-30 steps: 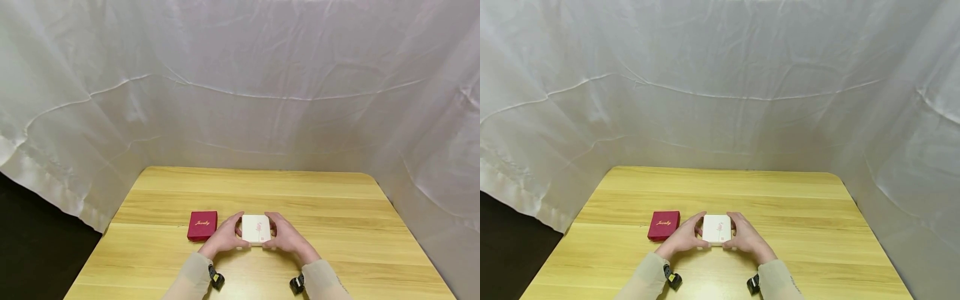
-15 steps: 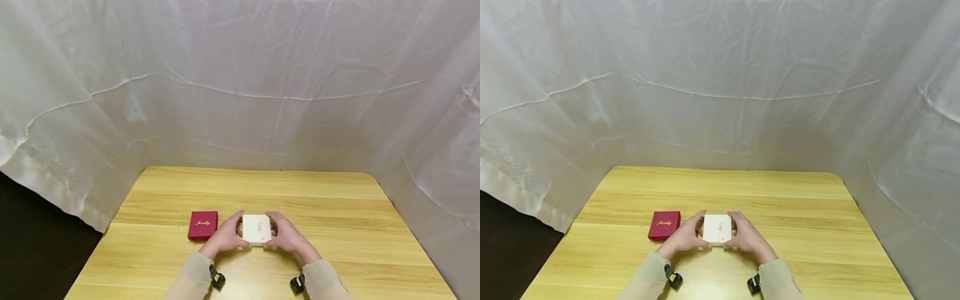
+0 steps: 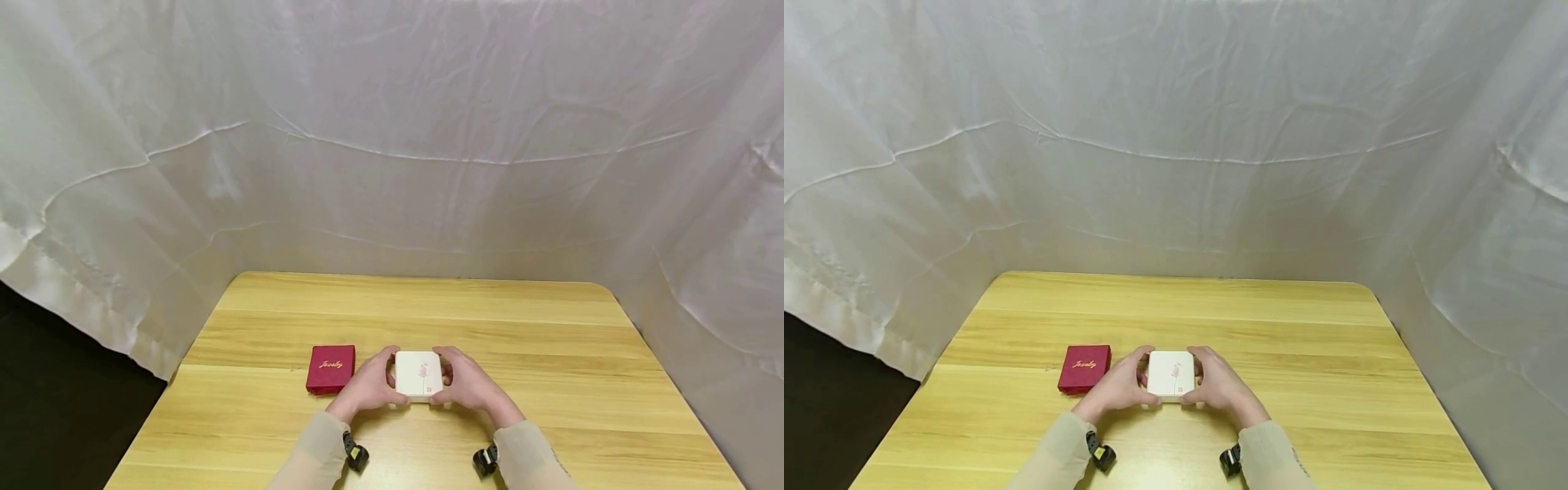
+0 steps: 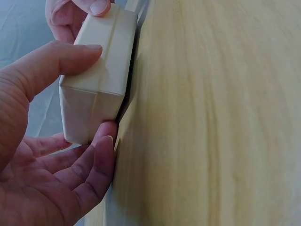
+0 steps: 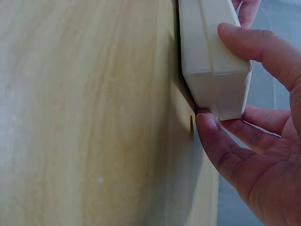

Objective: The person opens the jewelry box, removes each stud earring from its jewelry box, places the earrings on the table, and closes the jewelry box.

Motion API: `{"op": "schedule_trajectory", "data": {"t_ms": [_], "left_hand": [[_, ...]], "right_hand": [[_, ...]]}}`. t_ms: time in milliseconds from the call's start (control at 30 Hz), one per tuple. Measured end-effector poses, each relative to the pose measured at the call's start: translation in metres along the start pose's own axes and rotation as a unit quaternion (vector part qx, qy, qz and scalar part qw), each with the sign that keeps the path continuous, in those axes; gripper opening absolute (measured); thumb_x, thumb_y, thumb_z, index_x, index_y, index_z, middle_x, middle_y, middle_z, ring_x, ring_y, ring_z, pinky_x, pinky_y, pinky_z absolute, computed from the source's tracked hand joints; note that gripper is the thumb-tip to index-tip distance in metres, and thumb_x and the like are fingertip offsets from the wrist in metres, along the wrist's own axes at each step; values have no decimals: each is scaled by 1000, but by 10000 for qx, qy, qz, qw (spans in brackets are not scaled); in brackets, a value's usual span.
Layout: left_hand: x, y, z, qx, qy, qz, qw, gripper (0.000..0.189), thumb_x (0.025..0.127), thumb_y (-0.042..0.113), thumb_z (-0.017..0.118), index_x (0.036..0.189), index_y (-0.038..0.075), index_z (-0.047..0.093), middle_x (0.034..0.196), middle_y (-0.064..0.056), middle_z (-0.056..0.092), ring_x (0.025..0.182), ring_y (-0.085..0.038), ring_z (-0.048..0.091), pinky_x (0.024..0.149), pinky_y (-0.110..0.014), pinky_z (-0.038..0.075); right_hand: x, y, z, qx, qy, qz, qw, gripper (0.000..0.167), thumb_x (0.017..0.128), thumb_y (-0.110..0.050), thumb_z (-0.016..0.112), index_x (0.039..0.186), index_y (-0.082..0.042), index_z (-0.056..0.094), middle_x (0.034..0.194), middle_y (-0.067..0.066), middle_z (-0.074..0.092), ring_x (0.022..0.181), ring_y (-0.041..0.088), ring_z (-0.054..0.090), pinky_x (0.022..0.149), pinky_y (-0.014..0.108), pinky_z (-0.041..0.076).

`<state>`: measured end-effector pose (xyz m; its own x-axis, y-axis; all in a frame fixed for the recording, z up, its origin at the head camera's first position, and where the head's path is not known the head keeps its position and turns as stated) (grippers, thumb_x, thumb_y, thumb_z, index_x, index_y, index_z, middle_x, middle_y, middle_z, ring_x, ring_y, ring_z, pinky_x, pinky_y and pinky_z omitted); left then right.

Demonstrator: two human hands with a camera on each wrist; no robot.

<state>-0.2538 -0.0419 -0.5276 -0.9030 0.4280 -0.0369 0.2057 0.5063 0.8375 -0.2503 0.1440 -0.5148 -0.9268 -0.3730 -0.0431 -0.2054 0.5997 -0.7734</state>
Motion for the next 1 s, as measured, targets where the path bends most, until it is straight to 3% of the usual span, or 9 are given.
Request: {"op": "schedule_trajectory", "data": {"t_ms": [433,1000], "left_hand": [[-1,3,-2,10,-2,7,10000,100,63,14,93,144,-1,36,105,-7,59,71,-10,60,62,-25,52],[-4,3,-1,31,-179,131,9997,106,64,10,91,149,-4,30,110,-6,53,82,-19,58,67,-24,49]], "right_hand": [[2,-1,-1,-73,-64,-61,9999,95,62,-15,94,141,5,44,121,13,57,97,21,58,80,36,53],[-2,0,-4,539,-135,33,9985,96,65,-11,91,144,2,40,134,17,51,107,31,61,85,42,54]]}}
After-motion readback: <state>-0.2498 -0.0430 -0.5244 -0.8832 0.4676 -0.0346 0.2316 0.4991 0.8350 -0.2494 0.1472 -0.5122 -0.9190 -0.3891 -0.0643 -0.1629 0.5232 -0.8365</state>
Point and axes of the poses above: each hand's wrist, its own x-axis towards the middle knuckle, its own z-axis out of the palm, y = z × x, the point moved 6 cm from there along x, towards the middle knuckle
